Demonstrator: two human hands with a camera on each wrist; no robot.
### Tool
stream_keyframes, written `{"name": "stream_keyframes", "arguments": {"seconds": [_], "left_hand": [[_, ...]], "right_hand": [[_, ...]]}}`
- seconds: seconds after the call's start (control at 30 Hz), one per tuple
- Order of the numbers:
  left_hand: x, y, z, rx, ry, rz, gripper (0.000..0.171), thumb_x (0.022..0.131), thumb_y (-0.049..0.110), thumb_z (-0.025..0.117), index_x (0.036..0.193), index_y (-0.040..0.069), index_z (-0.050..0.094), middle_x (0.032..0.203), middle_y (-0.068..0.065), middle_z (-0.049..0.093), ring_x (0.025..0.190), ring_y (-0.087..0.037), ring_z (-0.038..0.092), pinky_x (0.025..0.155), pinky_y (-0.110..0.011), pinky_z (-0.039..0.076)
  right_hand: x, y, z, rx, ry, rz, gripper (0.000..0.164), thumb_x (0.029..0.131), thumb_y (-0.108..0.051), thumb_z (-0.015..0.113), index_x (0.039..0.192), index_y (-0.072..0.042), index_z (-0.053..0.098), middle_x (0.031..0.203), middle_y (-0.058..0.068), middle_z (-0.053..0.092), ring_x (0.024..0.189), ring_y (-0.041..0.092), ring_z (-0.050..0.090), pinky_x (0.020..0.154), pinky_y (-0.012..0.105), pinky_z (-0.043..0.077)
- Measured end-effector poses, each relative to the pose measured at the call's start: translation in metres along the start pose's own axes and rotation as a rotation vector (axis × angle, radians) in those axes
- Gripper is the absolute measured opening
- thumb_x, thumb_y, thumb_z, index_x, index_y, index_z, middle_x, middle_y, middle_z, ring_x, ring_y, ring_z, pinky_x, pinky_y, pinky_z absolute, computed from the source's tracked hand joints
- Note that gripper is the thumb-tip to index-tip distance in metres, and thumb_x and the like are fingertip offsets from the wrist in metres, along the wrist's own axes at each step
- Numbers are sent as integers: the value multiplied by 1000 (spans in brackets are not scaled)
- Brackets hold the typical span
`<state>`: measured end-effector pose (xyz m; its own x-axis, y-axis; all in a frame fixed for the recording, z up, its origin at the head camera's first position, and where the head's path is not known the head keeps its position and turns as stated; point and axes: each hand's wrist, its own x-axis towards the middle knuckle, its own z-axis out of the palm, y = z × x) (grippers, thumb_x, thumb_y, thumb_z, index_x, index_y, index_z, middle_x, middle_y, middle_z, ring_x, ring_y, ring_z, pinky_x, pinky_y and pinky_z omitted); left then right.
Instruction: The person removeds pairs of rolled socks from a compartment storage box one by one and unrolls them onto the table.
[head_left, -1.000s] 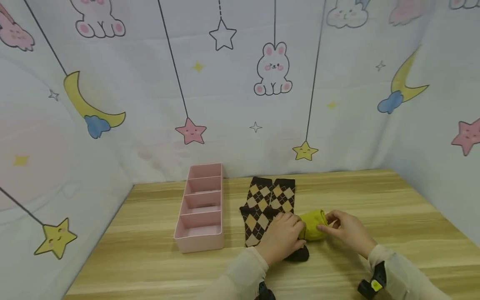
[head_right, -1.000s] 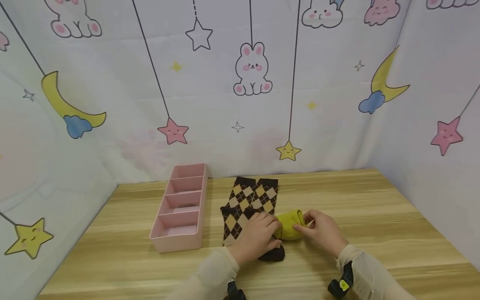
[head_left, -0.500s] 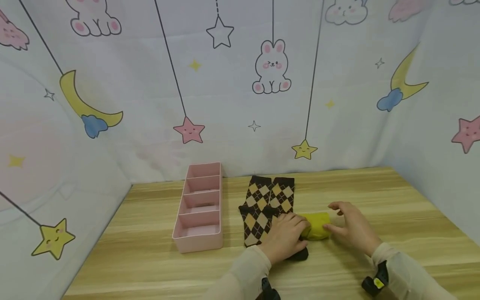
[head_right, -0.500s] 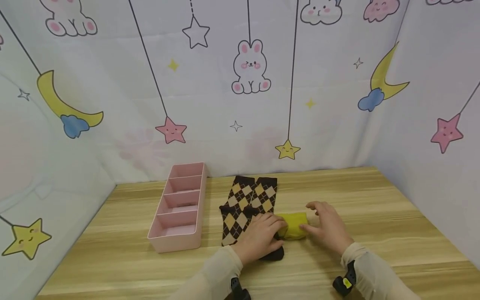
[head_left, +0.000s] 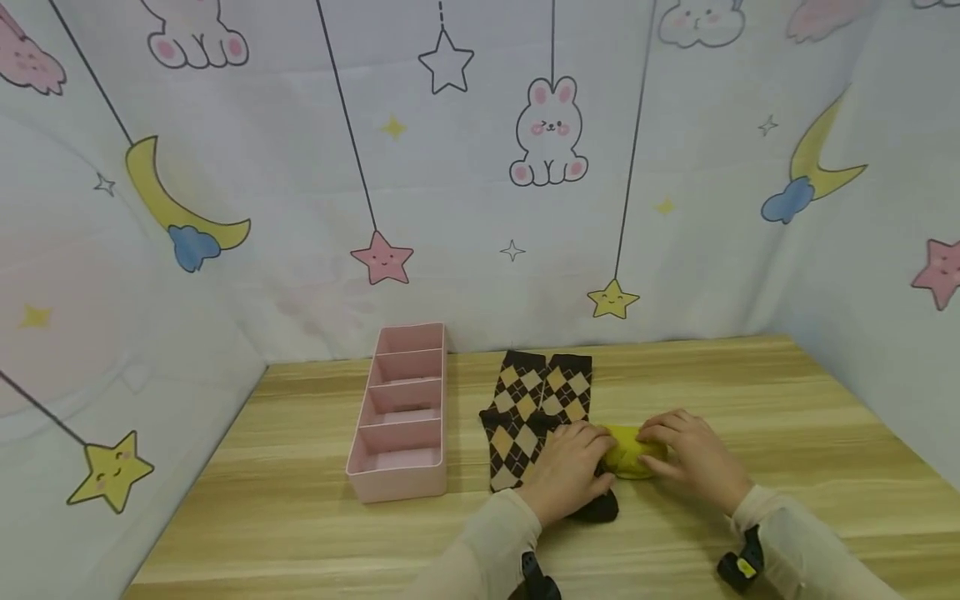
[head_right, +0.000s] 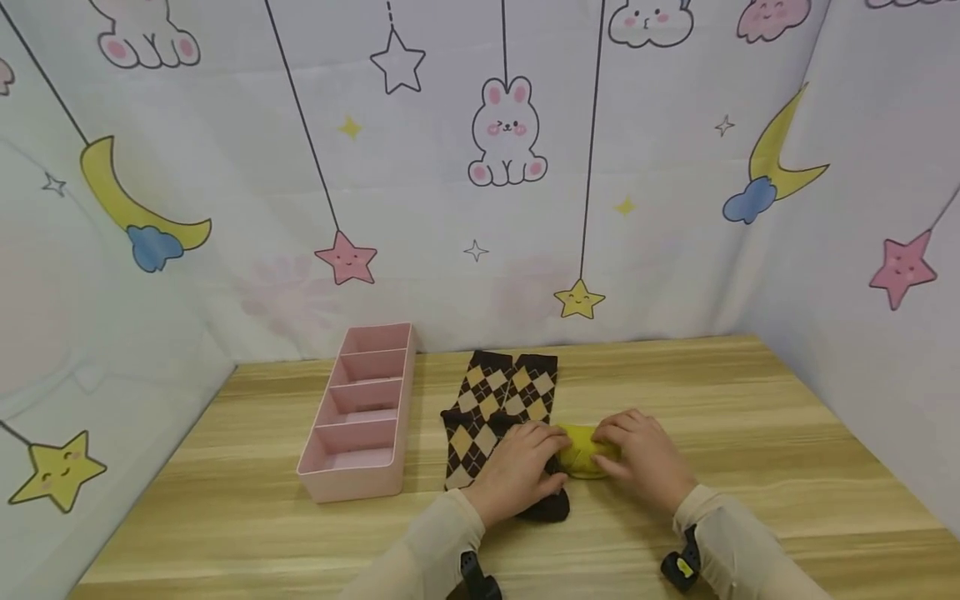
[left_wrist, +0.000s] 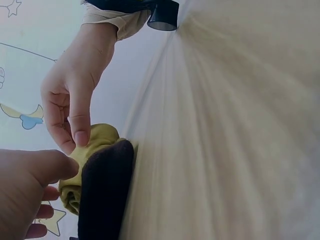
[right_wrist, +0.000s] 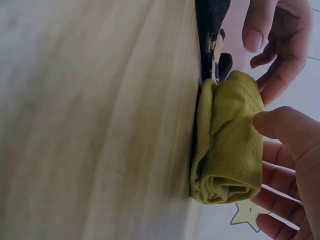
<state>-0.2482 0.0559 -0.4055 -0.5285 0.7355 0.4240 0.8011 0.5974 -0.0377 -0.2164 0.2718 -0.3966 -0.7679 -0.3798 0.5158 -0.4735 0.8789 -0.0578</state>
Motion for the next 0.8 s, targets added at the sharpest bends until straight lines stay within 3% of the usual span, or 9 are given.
{"name": "stream_keyframes", "arguments": {"seconds": [0.37,0.8], "left_hand": [[-4,1,1,59,45,-127,33,86,41,68,110,18,63,105,5,64,101,-12,57,93,-27,47],[-5,3,12,34,8,-93,30,86,43,68,106,21,67,104,7,64,100,-10,58,93,-27,47]], "right_hand": [[7,1,0,-65,-162,86,43,71,-30,83,103,-6,68,103,8,69,99,28,60,86,50,48],[18,9,2,58,-268,190,32,76,-20,76,102,-3,68,100,10,70,93,29,61,82,52,47]]}}
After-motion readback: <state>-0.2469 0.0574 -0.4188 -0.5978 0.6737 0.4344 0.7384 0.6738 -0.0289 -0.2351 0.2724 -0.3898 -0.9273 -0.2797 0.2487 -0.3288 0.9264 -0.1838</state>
